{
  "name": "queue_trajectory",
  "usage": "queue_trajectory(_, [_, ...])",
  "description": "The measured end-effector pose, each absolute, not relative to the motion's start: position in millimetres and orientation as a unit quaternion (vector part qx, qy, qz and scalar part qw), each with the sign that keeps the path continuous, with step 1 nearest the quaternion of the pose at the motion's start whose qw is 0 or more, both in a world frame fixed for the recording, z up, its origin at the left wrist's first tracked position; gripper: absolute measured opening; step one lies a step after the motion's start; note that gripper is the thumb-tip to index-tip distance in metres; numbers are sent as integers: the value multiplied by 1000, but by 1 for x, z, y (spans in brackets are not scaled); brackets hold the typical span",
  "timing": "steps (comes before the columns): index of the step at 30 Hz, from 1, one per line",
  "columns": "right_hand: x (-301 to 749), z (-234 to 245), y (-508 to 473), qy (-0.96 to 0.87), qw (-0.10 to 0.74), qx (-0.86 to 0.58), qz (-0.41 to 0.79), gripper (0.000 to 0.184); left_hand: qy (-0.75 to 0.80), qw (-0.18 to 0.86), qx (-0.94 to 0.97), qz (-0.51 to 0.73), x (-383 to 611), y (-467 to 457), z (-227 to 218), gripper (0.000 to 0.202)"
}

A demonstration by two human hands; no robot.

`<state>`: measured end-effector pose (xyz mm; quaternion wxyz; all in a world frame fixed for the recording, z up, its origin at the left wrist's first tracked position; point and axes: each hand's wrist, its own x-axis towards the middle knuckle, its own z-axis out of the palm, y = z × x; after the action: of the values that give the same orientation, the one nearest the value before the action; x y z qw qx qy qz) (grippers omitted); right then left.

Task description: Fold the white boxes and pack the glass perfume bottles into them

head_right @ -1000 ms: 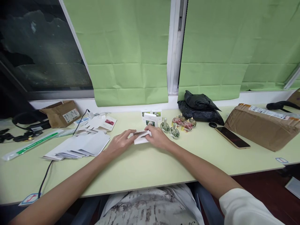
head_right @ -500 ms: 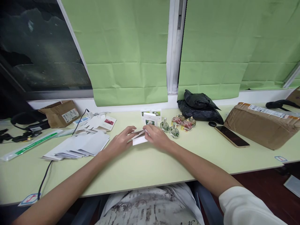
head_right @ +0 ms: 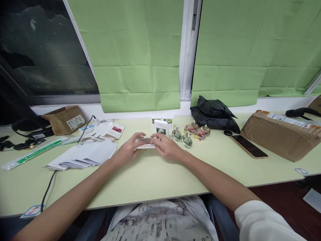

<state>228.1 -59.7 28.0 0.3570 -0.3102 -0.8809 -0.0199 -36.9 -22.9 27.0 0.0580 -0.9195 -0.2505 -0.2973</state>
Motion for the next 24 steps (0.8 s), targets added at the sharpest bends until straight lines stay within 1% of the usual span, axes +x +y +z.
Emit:
queue_trajectory(3, [231,30,-61,-887,350,-302,-13,35,-257,72,-914,-305,-38,-20,23,49])
queue_trajectory(7, [232,29,-59,-893,341,-294,-8,34,-266,80,-912,-302,-39,-18,20,51])
queue_trajectory(9, [232,26,-56,-891,341,-298,-20,30,-269,82,-912,-300,-39,-18,20,50])
queue_trajectory(11, [230,22,-52,-887,347,-303,-42,22,-266,76,-912,-304,-38,-19,21,43])
queue_trajectory(14, [229,18,-46,-873,368,-314,-67,20,-260,42,-908,-325,-34,-23,24,33])
queue_trajectory(18, [228,19,-45,-859,396,-319,-65,22,-277,-15,-881,-383,-29,-27,27,28])
queue_trajectory(21, [226,20,-47,-850,412,-324,-50,23,-271,-66,-862,-423,-26,-27,26,30])
queue_trajectory(24, [224,20,-48,-841,423,-335,-35,28,-265,-118,-852,-436,-25,-26,24,33])
